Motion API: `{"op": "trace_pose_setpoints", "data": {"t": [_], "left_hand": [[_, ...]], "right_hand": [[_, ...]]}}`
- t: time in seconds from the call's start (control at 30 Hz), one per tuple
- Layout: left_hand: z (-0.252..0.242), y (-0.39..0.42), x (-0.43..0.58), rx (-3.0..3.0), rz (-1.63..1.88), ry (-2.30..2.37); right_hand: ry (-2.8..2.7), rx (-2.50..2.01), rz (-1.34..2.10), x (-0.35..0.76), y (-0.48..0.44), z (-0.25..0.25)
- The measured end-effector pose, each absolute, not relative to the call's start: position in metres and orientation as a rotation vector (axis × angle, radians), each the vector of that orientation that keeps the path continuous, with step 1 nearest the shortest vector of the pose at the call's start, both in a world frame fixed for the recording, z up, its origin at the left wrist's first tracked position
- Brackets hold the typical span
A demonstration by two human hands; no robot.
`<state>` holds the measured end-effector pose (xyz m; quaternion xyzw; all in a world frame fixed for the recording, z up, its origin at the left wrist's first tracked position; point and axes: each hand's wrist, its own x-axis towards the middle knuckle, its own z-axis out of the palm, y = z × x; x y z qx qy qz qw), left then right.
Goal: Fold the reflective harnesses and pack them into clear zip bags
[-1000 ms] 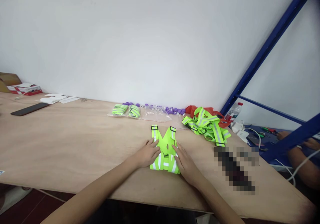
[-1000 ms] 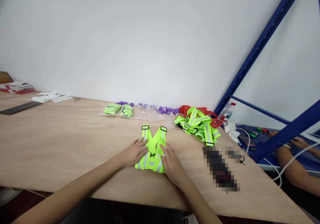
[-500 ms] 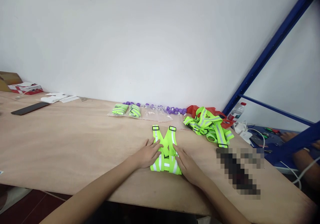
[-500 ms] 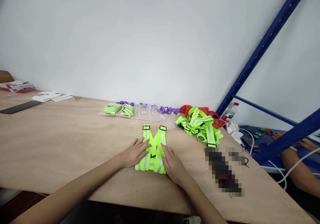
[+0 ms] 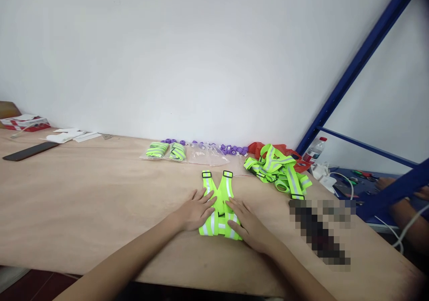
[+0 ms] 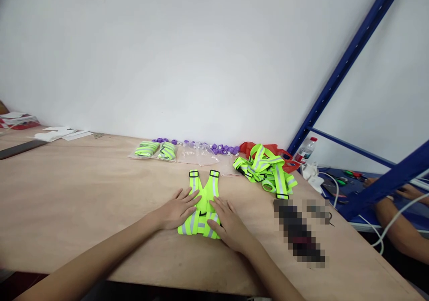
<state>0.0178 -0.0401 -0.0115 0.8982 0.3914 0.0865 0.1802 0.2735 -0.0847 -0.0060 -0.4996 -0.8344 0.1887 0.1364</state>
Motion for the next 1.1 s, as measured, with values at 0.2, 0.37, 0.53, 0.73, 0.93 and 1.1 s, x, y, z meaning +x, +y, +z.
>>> {"op": "trace_pose_setpoints", "data": {"t": [0.2, 0.37, 0.53, 0.73, 0.93, 1.1], "left_hand": [[-0.015, -0.040, 0.019, 2.545, 0.280, 1.123], [-0.017, -0.039, 0.019, 2.560, 0.284, 1.119], [-0.013, -0.039, 0.019, 2.554, 0.266, 1.114], [-0.013, -0.038, 0.019, 2.552, 0.302, 1.110], [-0.015, -0.036, 0.020, 2.537, 0.414, 1.112], [-0.016, -0.034, 0.022, 2.483, 0.513, 1.132]], "right_hand": [[-2.353, -1.513, 0.385, 0.267, -0.090, -0.014], [-2.337, -1.435, 0.393, 0.256, -0.094, -0.017], [-2.440, -1.413, 0.596, 0.255, -0.087, -0.006], [-2.529, -1.335, 0.627, 0.256, -0.076, -0.003], [-2.481, -1.255, 0.602, 0.254, -0.067, -0.011], [-2.475, -1.199, 0.597, 0.249, -0.056, -0.012]]}}
